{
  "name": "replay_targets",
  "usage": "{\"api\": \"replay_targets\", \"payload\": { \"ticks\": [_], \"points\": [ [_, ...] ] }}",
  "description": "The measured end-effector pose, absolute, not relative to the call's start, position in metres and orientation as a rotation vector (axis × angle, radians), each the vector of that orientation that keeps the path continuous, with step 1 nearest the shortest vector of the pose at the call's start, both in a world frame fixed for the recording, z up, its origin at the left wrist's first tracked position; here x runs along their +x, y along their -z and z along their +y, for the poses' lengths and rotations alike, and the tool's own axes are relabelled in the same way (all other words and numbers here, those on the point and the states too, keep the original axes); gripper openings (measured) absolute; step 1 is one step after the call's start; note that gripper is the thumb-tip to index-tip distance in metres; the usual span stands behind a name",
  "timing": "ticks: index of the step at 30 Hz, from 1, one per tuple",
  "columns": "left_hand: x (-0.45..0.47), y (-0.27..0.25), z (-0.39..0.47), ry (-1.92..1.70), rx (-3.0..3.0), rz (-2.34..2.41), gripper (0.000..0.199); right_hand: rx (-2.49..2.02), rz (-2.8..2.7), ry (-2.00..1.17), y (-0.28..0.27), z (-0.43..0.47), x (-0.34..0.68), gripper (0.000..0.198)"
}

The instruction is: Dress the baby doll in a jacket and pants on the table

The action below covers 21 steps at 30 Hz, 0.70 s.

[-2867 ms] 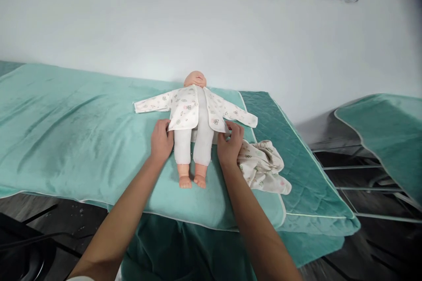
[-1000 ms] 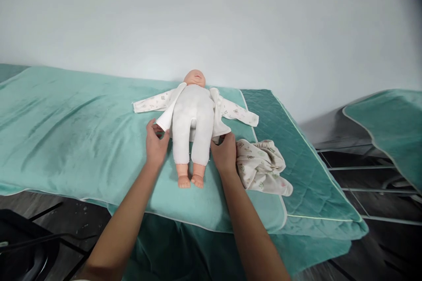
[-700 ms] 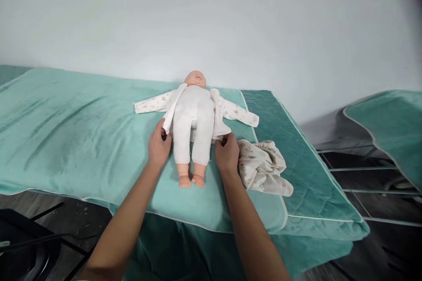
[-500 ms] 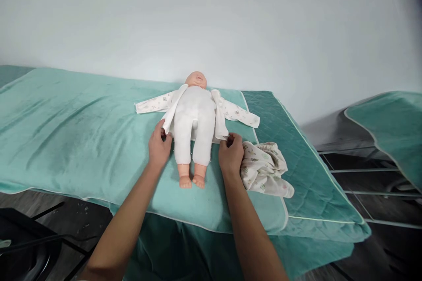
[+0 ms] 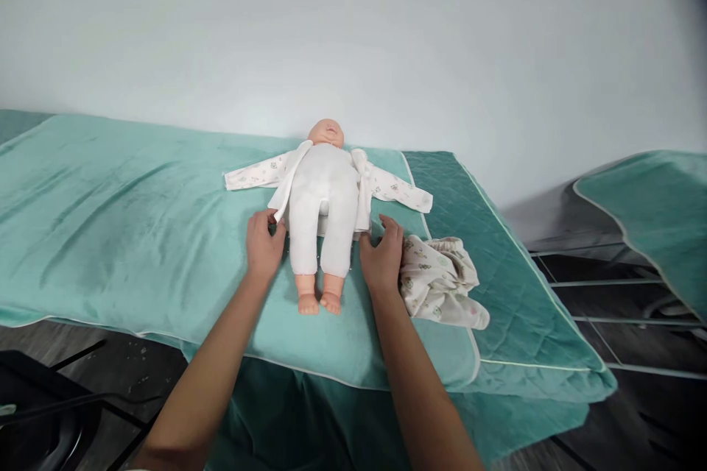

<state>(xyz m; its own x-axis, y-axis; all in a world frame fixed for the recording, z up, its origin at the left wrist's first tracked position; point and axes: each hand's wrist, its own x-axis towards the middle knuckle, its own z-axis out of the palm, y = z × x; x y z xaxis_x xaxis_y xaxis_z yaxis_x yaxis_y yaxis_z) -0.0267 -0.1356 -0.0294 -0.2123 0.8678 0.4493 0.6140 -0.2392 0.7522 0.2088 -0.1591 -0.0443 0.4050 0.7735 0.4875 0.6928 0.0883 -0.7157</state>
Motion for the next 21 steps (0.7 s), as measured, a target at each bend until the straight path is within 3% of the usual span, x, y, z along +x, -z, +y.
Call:
{"api": "replay_targets", "payload": {
  "ticks": [3,9,17,21],
  "points": [
    [-0.0274,0.0289,-0.1354,-1.473,1.824,1.756,0.006,-1.627,-1.354,-0.113,0.0435,-0.1592,0.2079,0.051],
    [-0.0275,0.0348,-0.1329,-1.562,1.692,1.76,0.007,-1.563,-1.487,-0.089,0.0442,-0.1591,0.2068,0.055],
    [-0.0267,0.0318,-0.1353,-1.661,1.639,1.662,0.017,-1.59,-1.353,-0.121,0.0425,-0.1574,0.2084,0.032],
    [-0.0266,0.0306,-0.1361,-1.684,1.634,1.632,0.017,-1.629,-1.237,-0.151,0.0426,-0.1578,0.2102,0.029]
  ]
}}
